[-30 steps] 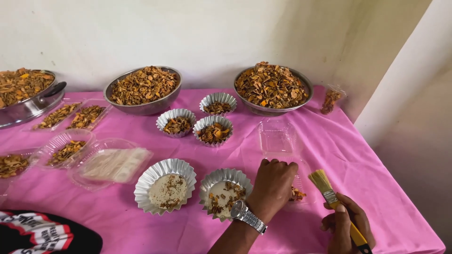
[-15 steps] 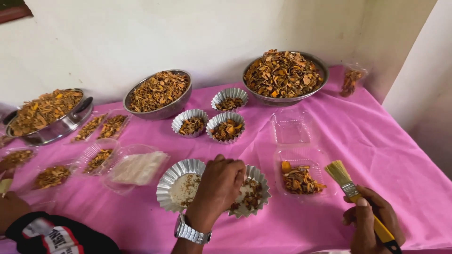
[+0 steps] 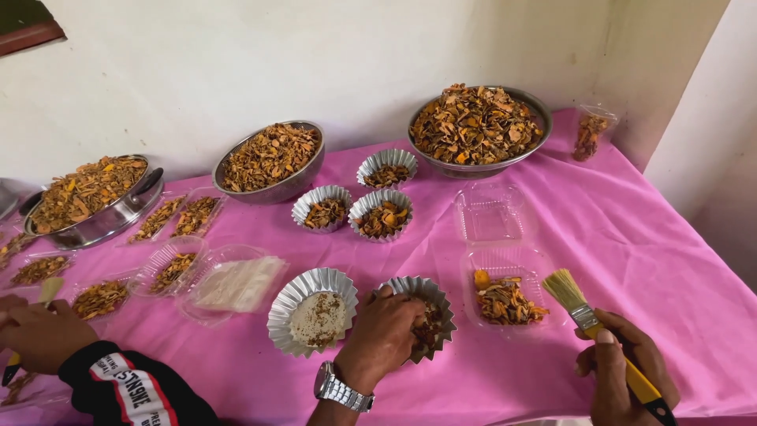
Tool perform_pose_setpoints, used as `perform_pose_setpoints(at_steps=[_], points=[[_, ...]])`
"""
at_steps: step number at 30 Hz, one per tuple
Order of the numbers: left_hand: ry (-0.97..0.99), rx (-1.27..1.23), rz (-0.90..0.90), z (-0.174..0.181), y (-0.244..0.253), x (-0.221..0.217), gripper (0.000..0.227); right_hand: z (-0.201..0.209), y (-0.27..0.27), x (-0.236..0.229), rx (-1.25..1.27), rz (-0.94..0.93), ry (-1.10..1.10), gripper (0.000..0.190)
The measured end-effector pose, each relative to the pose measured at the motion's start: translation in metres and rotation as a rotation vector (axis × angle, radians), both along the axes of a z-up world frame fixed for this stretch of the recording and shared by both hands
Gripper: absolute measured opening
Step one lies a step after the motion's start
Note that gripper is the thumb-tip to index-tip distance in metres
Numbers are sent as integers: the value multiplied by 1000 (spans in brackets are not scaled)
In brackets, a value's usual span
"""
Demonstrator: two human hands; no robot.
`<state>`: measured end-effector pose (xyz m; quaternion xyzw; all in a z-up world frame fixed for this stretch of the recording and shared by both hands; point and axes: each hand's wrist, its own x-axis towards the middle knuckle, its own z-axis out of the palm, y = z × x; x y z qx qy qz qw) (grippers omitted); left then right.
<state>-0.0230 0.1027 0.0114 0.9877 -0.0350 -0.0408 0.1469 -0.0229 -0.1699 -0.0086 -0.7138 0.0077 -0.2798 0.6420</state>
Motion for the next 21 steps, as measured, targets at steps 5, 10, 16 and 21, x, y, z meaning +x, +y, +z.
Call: perform_pose_setpoints(at_steps=[5,10,16,21], points=[[-24,-43,1,3,-1,3,25,2,-1,1,24,-1,34,27],[-97,-157,2,18,4,-5,26,-1,-2,0,27,12,21,26],[-112,-413,67,38,5,-17,16,-4,-3,1,24,26,-23,25],[-99,-580,144,48,4,-25,6,-9,1,1,42,27,-64,26]])
